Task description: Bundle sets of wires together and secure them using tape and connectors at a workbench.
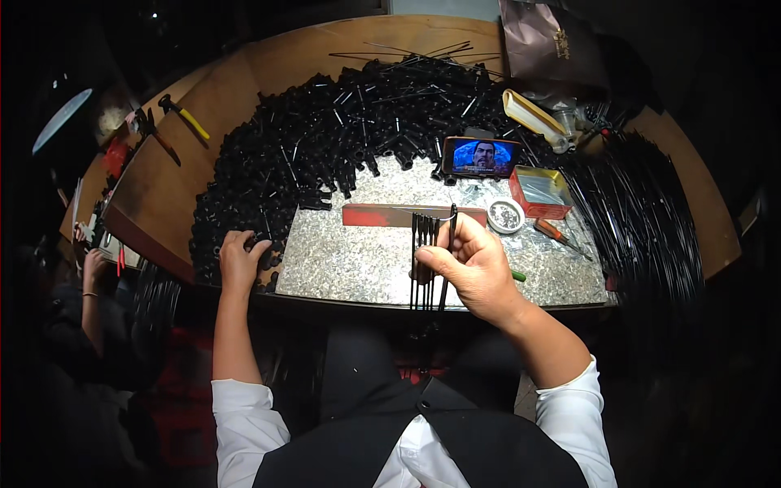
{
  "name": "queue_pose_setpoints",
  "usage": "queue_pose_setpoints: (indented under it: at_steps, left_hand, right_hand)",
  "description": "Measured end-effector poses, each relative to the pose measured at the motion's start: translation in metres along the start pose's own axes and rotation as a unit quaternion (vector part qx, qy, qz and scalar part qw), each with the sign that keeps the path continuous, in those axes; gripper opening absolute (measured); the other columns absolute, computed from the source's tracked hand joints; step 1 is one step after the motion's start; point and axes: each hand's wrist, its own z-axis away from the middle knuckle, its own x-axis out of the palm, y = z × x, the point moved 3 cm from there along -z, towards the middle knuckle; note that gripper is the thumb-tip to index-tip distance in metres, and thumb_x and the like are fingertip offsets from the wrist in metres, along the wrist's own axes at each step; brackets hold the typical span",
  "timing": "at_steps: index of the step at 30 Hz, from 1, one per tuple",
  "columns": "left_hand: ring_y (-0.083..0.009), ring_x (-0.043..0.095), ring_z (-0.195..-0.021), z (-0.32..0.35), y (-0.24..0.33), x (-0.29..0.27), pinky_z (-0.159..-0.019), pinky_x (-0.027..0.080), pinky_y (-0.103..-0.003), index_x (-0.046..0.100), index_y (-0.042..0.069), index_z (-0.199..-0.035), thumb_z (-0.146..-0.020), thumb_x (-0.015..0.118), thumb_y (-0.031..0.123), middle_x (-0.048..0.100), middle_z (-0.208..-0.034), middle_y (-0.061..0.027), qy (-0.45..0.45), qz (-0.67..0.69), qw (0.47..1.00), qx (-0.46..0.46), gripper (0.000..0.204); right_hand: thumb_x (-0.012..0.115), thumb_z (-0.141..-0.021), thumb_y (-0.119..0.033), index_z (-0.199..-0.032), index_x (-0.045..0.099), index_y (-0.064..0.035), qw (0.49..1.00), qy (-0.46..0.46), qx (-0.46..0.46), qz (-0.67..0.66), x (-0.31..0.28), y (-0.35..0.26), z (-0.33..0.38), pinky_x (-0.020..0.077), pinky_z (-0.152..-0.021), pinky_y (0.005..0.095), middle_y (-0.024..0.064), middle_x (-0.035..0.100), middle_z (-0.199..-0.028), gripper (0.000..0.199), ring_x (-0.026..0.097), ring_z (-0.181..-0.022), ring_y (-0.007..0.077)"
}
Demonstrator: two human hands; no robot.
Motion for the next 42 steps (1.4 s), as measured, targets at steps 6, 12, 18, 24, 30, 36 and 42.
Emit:
queue_pose_setpoints:
  at_steps: [6,12,18,24,30,36,42]
  left_hand:
    - [-0.0201,0.062,-0.073,-0.008,0.004,-0.004,-0.069,0.049,-0.029,0.062,-0.006,-0.103,-0.077,0.068,0.003,0.061,-0.095,-0.0125,-0.011,0.056,0.998,-0.006,0.029]
    - [-0.0101,0.061,-0.079,-0.016,0.081,-0.007,-0.072,0.05,-0.023,0.059,-0.001,-0.107,-0.09,0.058,0.005,0.061,-0.096,-0.0049,-0.009,0.43,0.901,-0.064,0.018]
    - [-0.0101,0.061,-0.078,-0.009,0.154,-0.012,-0.073,0.05,-0.024,0.063,-0.002,-0.107,-0.091,0.058,0.005,0.064,-0.093,-0.0064,-0.125,0.606,0.783,-0.058,0.019]
    - [-0.0162,0.064,-0.092,0.0,0.19,0.0,-0.083,0.053,-0.03,0.061,-0.003,-0.112,-0.093,0.055,0.007,0.064,-0.106,-0.0128,-0.216,0.763,0.606,-0.052,0.022]
    - [-0.0146,0.061,-0.1,0.007,0.196,-0.004,-0.089,0.049,-0.028,0.055,-0.003,-0.121,-0.089,0.056,0.0,0.059,-0.119,-0.0128,-0.249,0.756,0.604,-0.046,0.032]
    - [-0.0127,0.058,-0.1,0.009,0.206,-0.009,-0.087,0.048,-0.025,0.056,-0.002,-0.12,-0.083,0.06,-0.006,0.059,-0.116,-0.009,-0.227,0.729,0.645,-0.025,0.037]
    - [-0.0143,0.059,-0.098,0.009,0.206,-0.009,-0.091,0.048,-0.027,0.056,-0.003,-0.115,-0.085,0.06,-0.004,0.061,-0.11,-0.0104,-0.223,0.754,0.618,-0.013,0.03]
  right_hand:
    - [0.063,-0.087,-0.003,-0.086,0.048,-0.0048,0.999,-0.046,0.013,0.011,0.005,-0.008,0.004,0.0513,-0.069,0.023,0.0045,0.062,-0.081,0.015,0.062,-0.075,0.0087]
    - [0.064,-0.087,-0.004,-0.085,0.048,-0.0054,0.997,-0.071,0.008,0.014,0.014,-0.001,-0.004,0.0468,-0.065,0.0199,-0.0001,0.057,-0.077,0.016,0.055,-0.071,0.0035]
    - [0.065,-0.087,-0.005,-0.085,0.049,-0.0041,0.997,-0.073,0.011,0.008,0.016,0.01,-0.013,0.0465,-0.063,0.0194,0.0003,0.057,-0.077,0.016,0.055,-0.07,0.0038]
    - [0.061,-0.089,-0.005,-0.098,0.05,-0.0004,0.995,-0.095,0.018,-0.022,0.014,0.019,-0.019,0.053,-0.067,0.0266,0.0069,0.061,-0.081,0.015,0.063,-0.073,0.0135]
    - [0.061,-0.089,-0.005,-0.102,0.05,0.0,0.994,-0.095,0.024,-0.047,0.014,0.02,-0.02,0.0539,-0.07,0.0277,0.0061,0.061,-0.085,0.018,0.063,-0.074,0.0137]
    - [0.06,-0.09,-0.006,-0.103,0.05,0.0001,0.994,-0.095,0.024,-0.044,0.012,0.019,-0.023,0.0542,-0.068,0.0278,0.0064,0.061,-0.084,0.018,0.064,-0.073,0.0148]
    - [0.059,-0.09,-0.006,-0.114,0.05,0.0015,0.994,-0.098,0.024,-0.042,0.012,0.02,-0.021,0.0542,-0.068,0.0275,0.0057,0.061,-0.086,0.027,0.065,-0.074,0.0149]
